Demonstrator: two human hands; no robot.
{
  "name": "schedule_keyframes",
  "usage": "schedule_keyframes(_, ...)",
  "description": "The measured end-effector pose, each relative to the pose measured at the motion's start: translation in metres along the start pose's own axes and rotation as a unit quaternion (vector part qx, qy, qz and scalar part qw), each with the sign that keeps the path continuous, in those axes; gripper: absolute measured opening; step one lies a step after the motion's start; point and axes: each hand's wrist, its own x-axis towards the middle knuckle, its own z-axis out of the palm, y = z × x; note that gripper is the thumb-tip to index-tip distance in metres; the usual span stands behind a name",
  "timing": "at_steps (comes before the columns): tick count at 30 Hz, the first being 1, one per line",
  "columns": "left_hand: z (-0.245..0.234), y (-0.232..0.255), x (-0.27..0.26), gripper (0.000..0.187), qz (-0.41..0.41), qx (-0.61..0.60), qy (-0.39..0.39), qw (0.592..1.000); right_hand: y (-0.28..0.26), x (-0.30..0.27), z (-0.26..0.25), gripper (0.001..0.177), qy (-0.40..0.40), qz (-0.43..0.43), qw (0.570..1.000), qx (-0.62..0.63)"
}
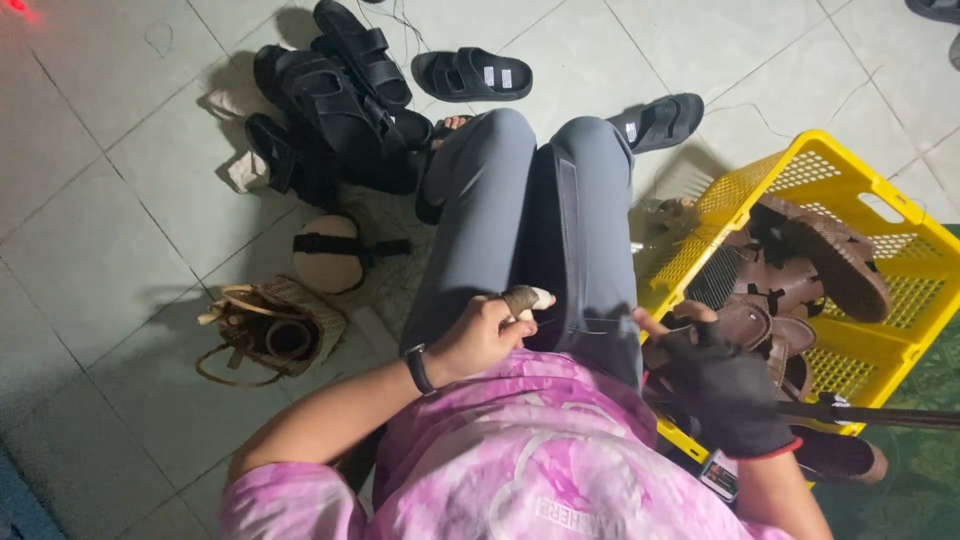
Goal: The person is hand-sewing the sole of a shoe using a needle and thread.
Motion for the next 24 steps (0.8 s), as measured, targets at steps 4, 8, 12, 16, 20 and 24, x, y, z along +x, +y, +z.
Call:
schedule_keyframes(4, -0.016, 0.004, -0.015, 0.048, -0.012, 0.132, -0.072, 0.988, -0.03, 0.016, -0.003, 0.066, -0.013, -0.127, 0.992, -0.019)
schedule_keyframes(8, -0.017, 0.006, -0.019, 0.037, 0.157, 0.337, 0.023, 0.928, -0.046, 0.028, 0.002, 0.039, 0.054, -0.082, 0.841, 0.532)
schedule_keyframes(12, 0.006, 0.01, 0.004, 0.015, 0.348, 0.37, 0.126, 0.852, -0.034, 0.024, 0.045, 0.029, 0.207, 0.019, 0.874, 0.439)
schedule_keyframes(16, 0.026, -0.009, 0.014, 0.014, 0.382, 0.392, 0.14, 0.825, -0.038, 0.029, 0.024, 0.029, 0.179, -0.011, 0.911, 0.37)
schedule_keyframes(20, 0.021, -0.01, 0.005, 0.016, 0.426, 0.377, 0.151, 0.808, -0.037, 0.035, 0.025, 0.025, 0.174, -0.141, 0.929, 0.293)
schedule_keyframes(24, 0.017, -0.011, -0.001, 0.019, 0.458, 0.377, 0.152, 0.791, -0.041, 0.039, 0.021, 0.019, 0.131, -0.188, 0.953, 0.198)
